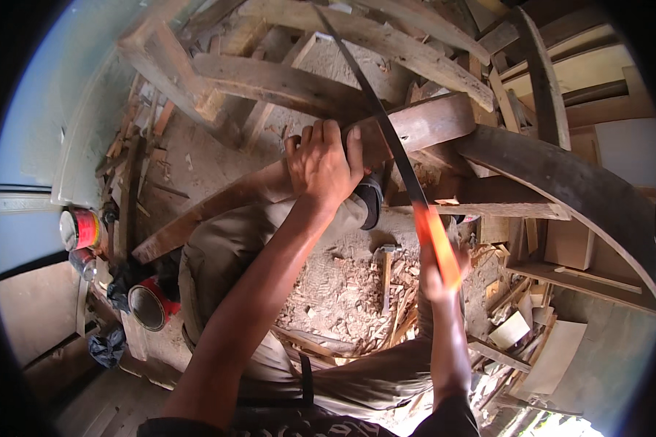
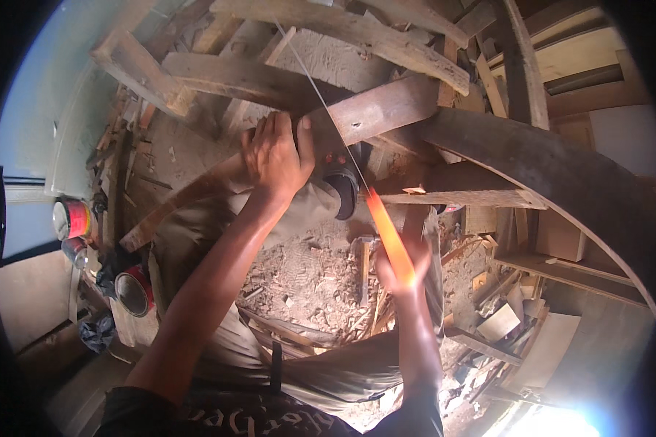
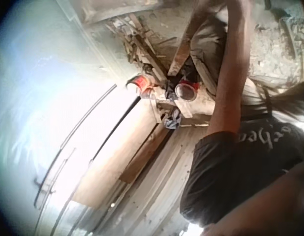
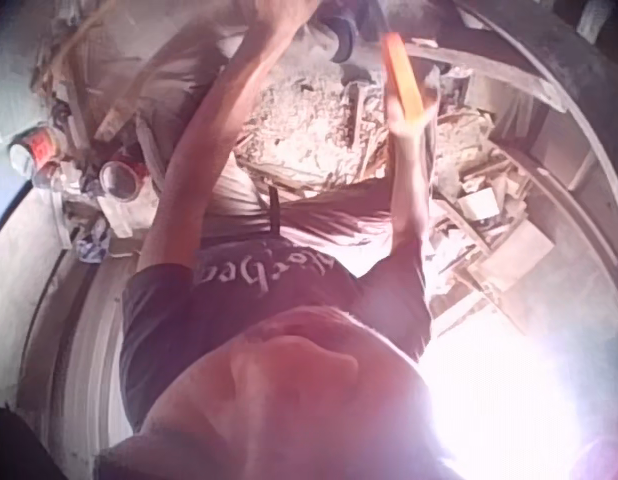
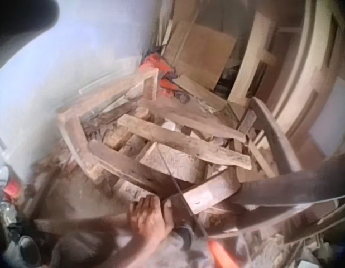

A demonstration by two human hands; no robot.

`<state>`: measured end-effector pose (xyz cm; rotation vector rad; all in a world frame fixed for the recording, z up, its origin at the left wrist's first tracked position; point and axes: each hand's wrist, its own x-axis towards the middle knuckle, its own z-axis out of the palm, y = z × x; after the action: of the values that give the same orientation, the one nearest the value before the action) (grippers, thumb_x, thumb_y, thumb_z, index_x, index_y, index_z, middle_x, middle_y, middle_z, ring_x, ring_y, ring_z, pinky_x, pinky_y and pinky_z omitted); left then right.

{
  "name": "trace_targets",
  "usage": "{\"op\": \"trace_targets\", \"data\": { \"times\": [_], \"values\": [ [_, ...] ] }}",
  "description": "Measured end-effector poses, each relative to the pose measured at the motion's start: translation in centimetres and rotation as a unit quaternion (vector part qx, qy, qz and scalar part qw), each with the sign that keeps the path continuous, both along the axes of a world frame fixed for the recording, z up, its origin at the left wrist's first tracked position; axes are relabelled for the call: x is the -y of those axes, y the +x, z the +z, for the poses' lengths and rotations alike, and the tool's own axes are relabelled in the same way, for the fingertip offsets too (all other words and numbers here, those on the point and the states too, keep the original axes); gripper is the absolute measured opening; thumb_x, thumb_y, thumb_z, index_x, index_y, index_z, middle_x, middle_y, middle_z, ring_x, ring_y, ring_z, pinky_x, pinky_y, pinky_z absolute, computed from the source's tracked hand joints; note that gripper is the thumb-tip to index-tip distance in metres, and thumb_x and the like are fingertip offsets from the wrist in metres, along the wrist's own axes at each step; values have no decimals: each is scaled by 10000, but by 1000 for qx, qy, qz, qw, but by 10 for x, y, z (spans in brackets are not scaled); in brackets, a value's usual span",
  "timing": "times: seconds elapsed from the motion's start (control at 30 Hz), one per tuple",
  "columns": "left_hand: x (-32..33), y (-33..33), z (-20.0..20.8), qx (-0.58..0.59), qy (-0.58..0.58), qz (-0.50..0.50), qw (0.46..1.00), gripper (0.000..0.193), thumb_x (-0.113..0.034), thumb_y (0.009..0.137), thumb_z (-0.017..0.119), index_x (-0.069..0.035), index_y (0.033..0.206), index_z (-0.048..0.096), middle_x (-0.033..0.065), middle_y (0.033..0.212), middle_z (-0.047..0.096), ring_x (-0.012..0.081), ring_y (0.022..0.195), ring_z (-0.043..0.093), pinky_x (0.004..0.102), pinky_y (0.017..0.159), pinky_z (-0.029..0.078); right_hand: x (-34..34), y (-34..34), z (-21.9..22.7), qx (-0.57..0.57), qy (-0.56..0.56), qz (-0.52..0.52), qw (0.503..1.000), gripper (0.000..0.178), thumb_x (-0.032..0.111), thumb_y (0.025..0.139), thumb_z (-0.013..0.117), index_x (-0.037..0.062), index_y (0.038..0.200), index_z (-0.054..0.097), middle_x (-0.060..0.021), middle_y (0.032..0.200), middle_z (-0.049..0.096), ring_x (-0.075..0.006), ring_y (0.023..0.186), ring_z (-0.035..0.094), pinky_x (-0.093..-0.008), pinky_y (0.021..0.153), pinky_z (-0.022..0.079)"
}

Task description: The person sits on the floor and uses a hand saw to cut a wooden plank resting on a wooden frame. They hold the plank with one hand and saw with the other, then reposition the plank to continue cutting.

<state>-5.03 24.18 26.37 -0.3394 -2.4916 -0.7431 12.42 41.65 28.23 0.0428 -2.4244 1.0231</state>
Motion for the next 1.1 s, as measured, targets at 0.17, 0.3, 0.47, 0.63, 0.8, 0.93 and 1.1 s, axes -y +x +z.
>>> {"op": "trace_targets", "data": {
  "times": [0.17, 0.3, 0.47, 0.63, 0.8, 0.93, 1.1],
  "values": [
    [-3, 0, 2, -13, -7, -12, 1000, 301, -335, 965, 546, -61, 840, 559, 134, 841, 637, 334, 836, 631, 503, 815, 446, 12, -14, 4, -18, -13, 40, 999, 189, 45, 722, 630, 3, 889, 705, -37, 653, 618, -154, 556, 622, -287, 520, 497],
    [4, 0, 0, 4, -6, 9, 1000, 313, -352, 960, 556, -68, 829, 554, 127, 833, 641, 326, 827, 628, 489, 774, 437, -14, 106, -24, -17, 123, -25, 992, 365, 61, 786, 564, -61, 1096, 711, -154, 865, 732, -216, 703, 702, -334, 628, 565],
    [1, 1, 1, 2, -4, 18, 1000, 302, -326, 978, 524, -63, 839, 577, 137, 801, 641, 331, 833, 630, 478, 793, 423, -5, 62, -12, 25, 36, -13, 999, 142, 49, 801, 603, -13, 909, 671, -109, 736, 647, -169, 613, 625, -320, 548, 483],
    [-6, 0, -1, -13, -19, 1, 1000, 288, -325, 971, 544, -73, 834, 577, 142, 807, 658, 333, 827, 643, 495, 788, 443, 23, -48, 20, -45, -53, 21, 997, 54, 61, 748, 635, 59, 709, 597, -36, 576, 534, -155, 465, 534, -300, 451, 411],
    [8, -2, 2, 10, -1, 15, 1000, 323, -352, 971, 541, -60, 836, 575, 157, 763, 653, 351, 806, 643, 506, 773, 442, -17, 101, -29, 65, 143, -28, 987, 169, 135, 864, 671, -9, 949, 694, -128, 910, 681, -198, 748, 666, -345, 669, 538],
    [-2, 7, -1, -10, 3, 9, 1000, 315, -358, 962, 552, -66, 844, 569, 139, 814, 648, 334, 840, 629, 489, 785, 427, -6, 116, -53, -4, -82, -66, 994, 245, 186, 849, 690, -33, 958, 709, -129, 889, 709, -181, 706, 667, -329, 626, 529],
    [-2, -2, -3, 4, 9, -8, 1000, 294, -325, 974, 527, -63, 850, 577, 143, 809, 645, 342, 836, 631, 490, 791, 424, 16, -27, 18, 53, -91, -4, 994, 90, 98, 793, 663, 33, 762, 610, -27, 639, 559, -160, 547, 553, -300, 535, 449]
  ]
}}
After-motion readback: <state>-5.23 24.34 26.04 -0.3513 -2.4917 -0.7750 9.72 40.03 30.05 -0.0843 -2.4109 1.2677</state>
